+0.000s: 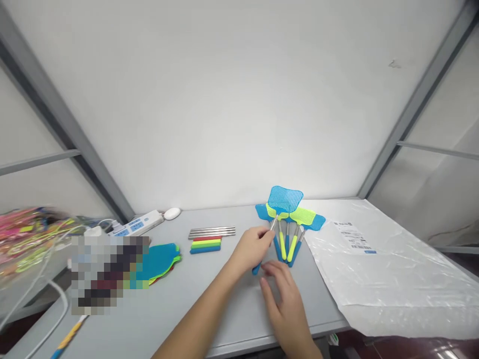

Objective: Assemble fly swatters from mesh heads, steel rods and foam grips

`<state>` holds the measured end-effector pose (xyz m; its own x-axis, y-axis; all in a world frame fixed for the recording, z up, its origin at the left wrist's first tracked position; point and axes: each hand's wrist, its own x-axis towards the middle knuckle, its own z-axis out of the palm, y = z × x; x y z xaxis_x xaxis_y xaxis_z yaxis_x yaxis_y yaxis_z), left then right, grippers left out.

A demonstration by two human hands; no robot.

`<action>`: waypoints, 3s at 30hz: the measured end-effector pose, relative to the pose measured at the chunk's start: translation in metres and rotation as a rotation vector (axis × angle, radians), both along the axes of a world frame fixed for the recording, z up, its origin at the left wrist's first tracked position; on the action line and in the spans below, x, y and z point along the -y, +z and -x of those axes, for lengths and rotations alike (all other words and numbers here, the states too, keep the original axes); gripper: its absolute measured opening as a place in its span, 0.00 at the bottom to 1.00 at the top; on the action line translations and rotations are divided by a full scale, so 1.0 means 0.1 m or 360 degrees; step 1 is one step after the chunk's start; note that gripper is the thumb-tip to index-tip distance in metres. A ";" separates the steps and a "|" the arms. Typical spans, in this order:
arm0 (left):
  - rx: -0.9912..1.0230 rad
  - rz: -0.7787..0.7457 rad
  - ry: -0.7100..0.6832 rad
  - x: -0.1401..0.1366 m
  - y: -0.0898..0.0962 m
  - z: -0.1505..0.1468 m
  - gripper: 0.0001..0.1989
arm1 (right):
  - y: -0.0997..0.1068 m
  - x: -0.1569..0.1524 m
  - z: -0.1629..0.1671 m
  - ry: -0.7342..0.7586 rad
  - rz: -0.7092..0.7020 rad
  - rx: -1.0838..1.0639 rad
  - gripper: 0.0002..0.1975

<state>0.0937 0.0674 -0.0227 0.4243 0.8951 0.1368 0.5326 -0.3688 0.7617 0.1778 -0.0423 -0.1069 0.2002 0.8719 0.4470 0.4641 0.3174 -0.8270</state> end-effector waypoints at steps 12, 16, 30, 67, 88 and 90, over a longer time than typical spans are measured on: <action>-0.0860 -0.0196 0.0025 -0.47 -0.18 -0.94 0.18 | -0.10 0.03 -0.72 -0.0448 0.0086 0.0244 0.10; -0.0999 -0.0205 -0.0010 -0.54 -0.21 -1.01 0.20 | -0.10 0.03 -0.69 -0.0468 0.0065 0.0258 0.09; -0.1202 -0.0256 -0.0127 -0.58 -0.25 -1.06 0.23 | -0.10 0.05 -0.70 -0.0423 0.0165 0.0261 0.08; -0.1108 -0.0830 -0.0064 -0.24 -0.27 0.99 0.14 | -0.02 -0.03 -0.31 0.0070 -0.0271 0.0662 0.05; -0.1133 -0.0659 0.0035 -0.22 -0.25 1.78 0.08 | 0.48 -2.53 0.73 0.0877 0.0707 0.1503 0.09; -0.1119 -0.0632 0.0005 -0.22 -0.24 1.78 0.08 | 0.47 -2.57 0.72 0.0911 0.0684 0.1524 0.10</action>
